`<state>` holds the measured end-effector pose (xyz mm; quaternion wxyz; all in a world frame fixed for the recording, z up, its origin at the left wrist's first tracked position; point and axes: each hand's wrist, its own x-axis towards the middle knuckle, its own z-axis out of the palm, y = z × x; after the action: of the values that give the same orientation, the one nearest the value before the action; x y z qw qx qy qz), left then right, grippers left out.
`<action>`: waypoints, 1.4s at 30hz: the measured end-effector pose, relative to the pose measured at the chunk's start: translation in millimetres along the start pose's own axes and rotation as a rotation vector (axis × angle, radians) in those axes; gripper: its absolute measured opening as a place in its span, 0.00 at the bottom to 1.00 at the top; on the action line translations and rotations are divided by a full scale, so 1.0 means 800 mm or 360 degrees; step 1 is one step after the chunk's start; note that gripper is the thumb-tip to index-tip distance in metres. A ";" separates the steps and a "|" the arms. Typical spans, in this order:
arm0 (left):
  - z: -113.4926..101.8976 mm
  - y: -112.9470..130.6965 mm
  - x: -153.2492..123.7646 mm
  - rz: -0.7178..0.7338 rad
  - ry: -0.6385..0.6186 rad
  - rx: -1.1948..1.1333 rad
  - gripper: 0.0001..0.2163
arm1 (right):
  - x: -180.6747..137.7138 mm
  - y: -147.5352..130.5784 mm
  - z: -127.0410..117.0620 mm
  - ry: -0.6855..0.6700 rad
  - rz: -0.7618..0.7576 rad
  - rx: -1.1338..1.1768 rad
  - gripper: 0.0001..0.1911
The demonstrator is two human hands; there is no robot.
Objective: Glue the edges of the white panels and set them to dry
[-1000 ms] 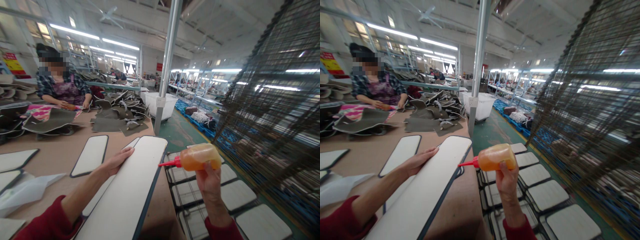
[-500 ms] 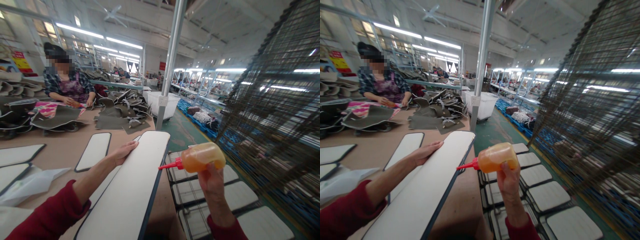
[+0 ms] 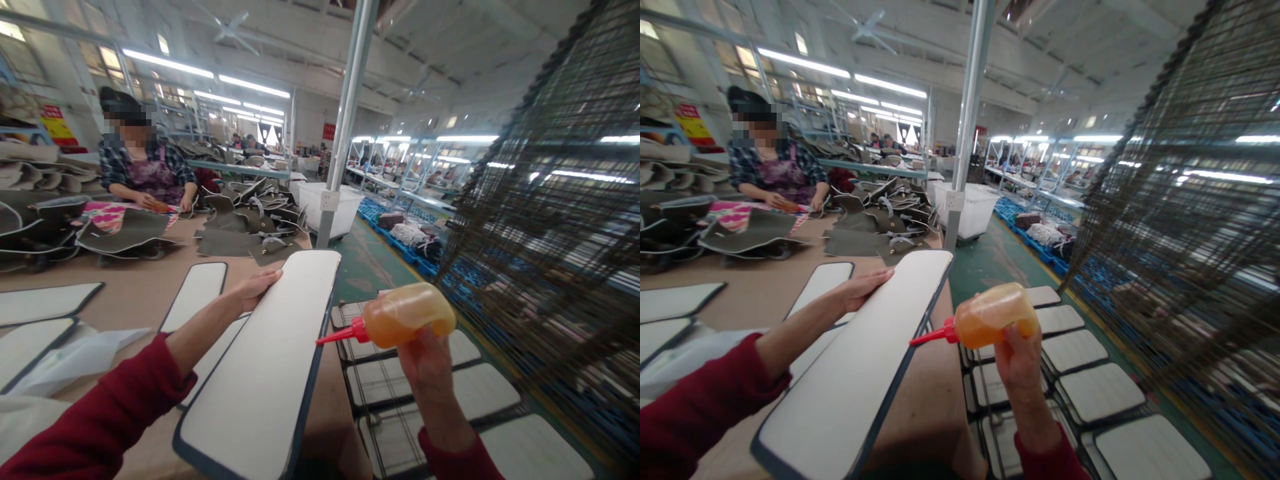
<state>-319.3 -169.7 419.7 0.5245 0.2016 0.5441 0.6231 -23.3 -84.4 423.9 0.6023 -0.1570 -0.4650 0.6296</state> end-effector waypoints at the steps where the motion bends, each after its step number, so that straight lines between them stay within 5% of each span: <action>1: 0.000 0.000 0.002 0.0002 0.0003 0.0007 0.06 | -0.001 0.000 -0.001 -0.0013 0.0008 0.0001 0.29; 17: 0.013 0.013 0.009 -0.0015 0.0185 -0.0084 0.10 | -0.009 -0.006 0.005 -0.0029 0.0087 0.0097 0.26; 42: -0.014 0.026 0.021 -0.0009 0.0347 -0.0211 0.13 | -0.017 -0.005 0.008 -0.0129 0.0082 0.0124 0.23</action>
<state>-343.5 -157.3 429.6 0.4763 0.0961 0.5561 0.6742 -22.4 -100.1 425.6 0.5722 -0.1195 -0.4600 0.6684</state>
